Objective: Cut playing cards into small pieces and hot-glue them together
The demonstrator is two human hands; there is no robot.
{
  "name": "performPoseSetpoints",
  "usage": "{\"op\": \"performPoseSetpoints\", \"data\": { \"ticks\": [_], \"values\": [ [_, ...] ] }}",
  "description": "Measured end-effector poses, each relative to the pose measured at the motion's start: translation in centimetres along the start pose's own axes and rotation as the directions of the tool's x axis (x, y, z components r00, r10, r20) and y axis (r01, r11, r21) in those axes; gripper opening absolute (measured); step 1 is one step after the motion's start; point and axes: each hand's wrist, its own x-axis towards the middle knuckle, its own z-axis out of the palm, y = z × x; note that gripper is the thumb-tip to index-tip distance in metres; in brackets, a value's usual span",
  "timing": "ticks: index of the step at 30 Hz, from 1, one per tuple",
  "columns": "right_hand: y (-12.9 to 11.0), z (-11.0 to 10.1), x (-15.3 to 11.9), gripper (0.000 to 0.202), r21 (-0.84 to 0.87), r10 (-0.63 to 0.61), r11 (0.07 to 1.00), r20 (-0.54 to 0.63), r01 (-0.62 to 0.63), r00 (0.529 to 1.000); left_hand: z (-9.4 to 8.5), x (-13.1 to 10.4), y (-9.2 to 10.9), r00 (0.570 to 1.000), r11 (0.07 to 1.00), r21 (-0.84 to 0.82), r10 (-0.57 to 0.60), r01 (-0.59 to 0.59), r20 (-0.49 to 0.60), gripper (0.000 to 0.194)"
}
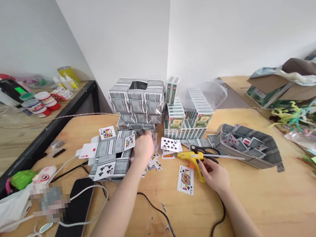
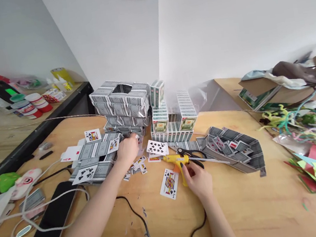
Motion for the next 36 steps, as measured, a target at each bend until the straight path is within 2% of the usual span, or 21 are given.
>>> {"op": "performPoseSetpoints", "data": {
  "ticks": [3, 5, 7, 9, 11, 12, 14, 17, 19, 22, 24, 28, 31, 36],
  "values": [
    [0.1, 0.2, -0.1, 0.049, 0.038, 0.012, 0.999, -0.014, -0.011, 1.0, 0.0, -0.2, 0.0, 0.999, 0.999, -0.014, -0.048, 0.048, -0.004, 0.028],
    [0.2, 0.4, -0.1, 0.049, 0.055, 0.012, 0.998, -0.015, -0.011, 1.0, -0.1, -0.2, 0.0, 0.999, 0.998, -0.054, -0.031, 0.029, -0.041, 0.026],
    [0.3, 0.5, -0.2, 0.048, 0.058, 0.011, 0.998, -0.017, -0.01, 1.0, -0.2, -0.5, -0.1, 0.992, 0.992, -0.123, 0.022, -0.038, -0.128, 0.022],
    [0.5, 0.6, -0.2, 0.046, 0.054, 0.013, 0.998, -0.028, -0.012, 1.0, -0.5, -1.0, -0.1, 0.967, 0.967, -0.222, 0.071, -0.127, -0.245, 0.018],
    [0.5, 0.7, -0.2, 0.044, 0.05, 0.023, 0.999, -0.053, -0.02, 0.998, -0.7, -1.9, -0.1, 0.95, 0.918, -0.361, 0.048, -0.163, -0.307, 0.016],
    [0.5, 0.8, -0.3, 0.043, 0.043, 0.027, 0.999, -0.072, -0.024, 0.997, -0.7, -2.5, -0.1, 0.956, 0.885, -0.443, 0.007, -0.143, -0.295, 0.015],
    [0.2, 0.8, -0.4, 0.042, 0.012, 0.028, 1.0, -0.117, -0.027, 0.993, -0.4, -3.9, -0.1, 0.979, 0.793, -0.607, -0.079, -0.052, -0.187, 0.011],
    [-0.7, 0.7, -0.6, 0.041, -0.071, -0.006, 0.997, -0.149, -0.005, 0.989, 0.5, -6.1, 0.0, 0.993, 0.579, -0.815, -0.104, 0.016, -0.054, 0.01],
    [-1.4, 0.7, -0.7, 0.041, -0.145, -0.026, 0.989, -0.143, 0.005, 0.989, 1.3, -7.4, 0.0, 0.993, 0.451, -0.892, -0.114, 0.032, -0.022, 0.018],
    [-2.2, 0.9, -0.8, 0.043, -0.249, -0.001, 0.968, -0.081, -0.02, 0.997, 2.3, -8.7, -0.1, 0.996, 0.262, -0.965, -0.088, 0.019, -0.004, 0.043],
    [-2.3, 1.1, -0.8, 0.042, -0.283, 0.03, 0.958, -0.021, -0.035, 0.999, 2.9, -9.2, -0.3, 0.997, 0.209, -0.978, -0.077, 0.027, 0.011, 0.042],
    [-2.0, 1.4, -0.6, 0.039, -0.24, 0.065, 0.969, 0.046, -0.052, 0.997, 3.7, -9.7, -0.7, 0.994, 0.167, -0.983, -0.086, 0.076, 0.063, 0.022],
    [-1.7, 1.5, -0.5, 0.041, -0.178, 0.081, 0.981, 0.043, -0.072, 0.996, 3.9, -9.8, -1.0, 0.985, 0.111, -0.988, -0.144, 0.11, 0.093, 0.021],
    [-1.8, 1.0, -0.3, 0.036, -0.017, 0.084, 0.996, 0.075, -0.083, 0.994, 3.8, -10.0, -0.9, 0.98, 0.055, -0.986, -0.131, 0.16, 0.151, 0.023]
  ]
}}
